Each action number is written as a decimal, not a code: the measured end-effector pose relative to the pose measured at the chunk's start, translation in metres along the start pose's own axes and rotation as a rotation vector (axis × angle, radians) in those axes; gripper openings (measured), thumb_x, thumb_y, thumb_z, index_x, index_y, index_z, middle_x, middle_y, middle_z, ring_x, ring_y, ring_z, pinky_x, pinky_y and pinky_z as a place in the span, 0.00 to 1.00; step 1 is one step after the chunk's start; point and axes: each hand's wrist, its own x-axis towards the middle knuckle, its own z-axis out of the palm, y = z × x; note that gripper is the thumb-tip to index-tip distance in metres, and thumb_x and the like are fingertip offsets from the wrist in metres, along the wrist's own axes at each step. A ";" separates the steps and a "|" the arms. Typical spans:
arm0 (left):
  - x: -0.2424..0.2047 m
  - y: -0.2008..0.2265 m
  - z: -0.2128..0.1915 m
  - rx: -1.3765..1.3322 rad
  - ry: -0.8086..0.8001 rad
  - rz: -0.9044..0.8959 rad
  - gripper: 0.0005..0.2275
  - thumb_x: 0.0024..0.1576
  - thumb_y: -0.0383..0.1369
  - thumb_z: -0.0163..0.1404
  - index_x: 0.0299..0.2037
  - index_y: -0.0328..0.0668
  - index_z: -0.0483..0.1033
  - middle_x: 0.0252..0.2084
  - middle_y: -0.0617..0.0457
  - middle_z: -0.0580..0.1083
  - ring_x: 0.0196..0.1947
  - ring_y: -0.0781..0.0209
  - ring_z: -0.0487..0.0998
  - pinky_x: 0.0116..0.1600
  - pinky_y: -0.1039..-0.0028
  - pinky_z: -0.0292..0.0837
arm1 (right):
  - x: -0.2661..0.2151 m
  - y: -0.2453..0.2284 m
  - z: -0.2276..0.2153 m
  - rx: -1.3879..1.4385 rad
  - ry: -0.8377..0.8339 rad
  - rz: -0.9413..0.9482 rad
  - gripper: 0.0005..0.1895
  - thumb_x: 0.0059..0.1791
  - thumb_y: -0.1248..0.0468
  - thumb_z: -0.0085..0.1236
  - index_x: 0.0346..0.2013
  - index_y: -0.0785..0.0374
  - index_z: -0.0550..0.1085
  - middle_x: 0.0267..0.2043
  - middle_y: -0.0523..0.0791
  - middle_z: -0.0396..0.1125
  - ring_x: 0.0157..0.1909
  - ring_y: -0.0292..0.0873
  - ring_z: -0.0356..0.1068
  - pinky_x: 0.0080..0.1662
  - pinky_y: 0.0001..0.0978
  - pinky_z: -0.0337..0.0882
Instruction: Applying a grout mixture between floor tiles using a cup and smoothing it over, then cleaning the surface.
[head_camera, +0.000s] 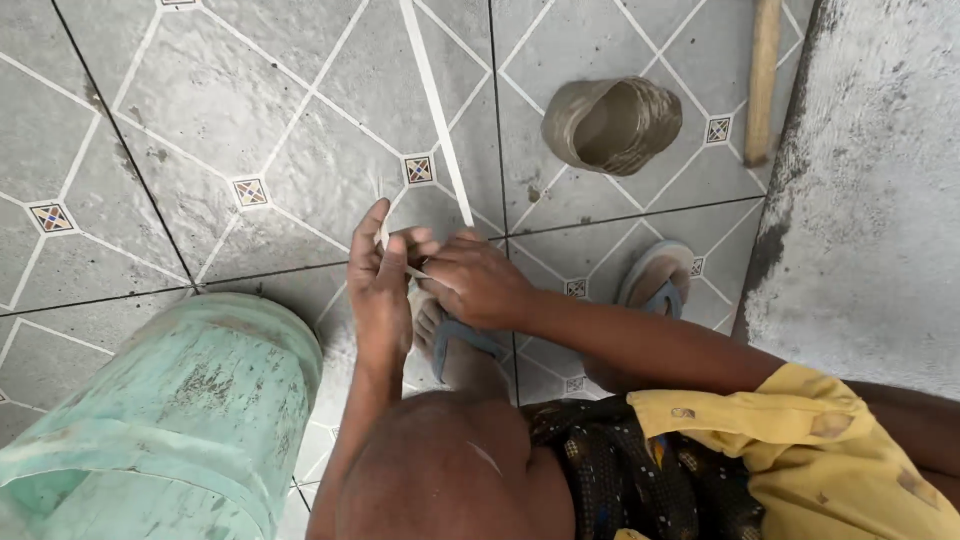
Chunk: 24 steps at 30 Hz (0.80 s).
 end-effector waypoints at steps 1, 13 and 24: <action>-0.003 -0.011 -0.005 0.003 0.004 -0.006 0.19 0.67 0.28 0.45 0.68 0.33 0.63 0.44 0.44 0.78 0.42 0.61 0.79 0.51 0.72 0.78 | -0.011 0.005 -0.003 0.007 -0.002 0.003 0.08 0.53 0.62 0.56 0.36 0.64 0.75 0.40 0.53 0.72 0.46 0.56 0.70 0.55 0.48 0.65; -0.003 -0.088 -0.013 0.025 -0.194 -0.362 0.18 0.71 0.40 0.35 0.44 0.32 0.75 0.29 0.50 0.78 0.29 0.63 0.77 0.40 0.73 0.75 | -0.026 0.022 -0.053 0.141 -0.057 0.151 0.11 0.53 0.61 0.59 0.45 0.65 0.71 0.46 0.50 0.72 0.53 0.51 0.72 0.55 0.45 0.70; 0.002 -0.075 -0.018 0.191 -0.222 -0.313 0.13 0.67 0.30 0.37 0.48 0.27 0.73 0.29 0.42 0.78 0.27 0.58 0.80 0.39 0.66 0.81 | 0.017 0.019 -0.052 0.394 -0.133 0.254 0.05 0.55 0.66 0.57 0.42 0.63 0.72 0.47 0.49 0.75 0.47 0.42 0.77 0.50 0.36 0.78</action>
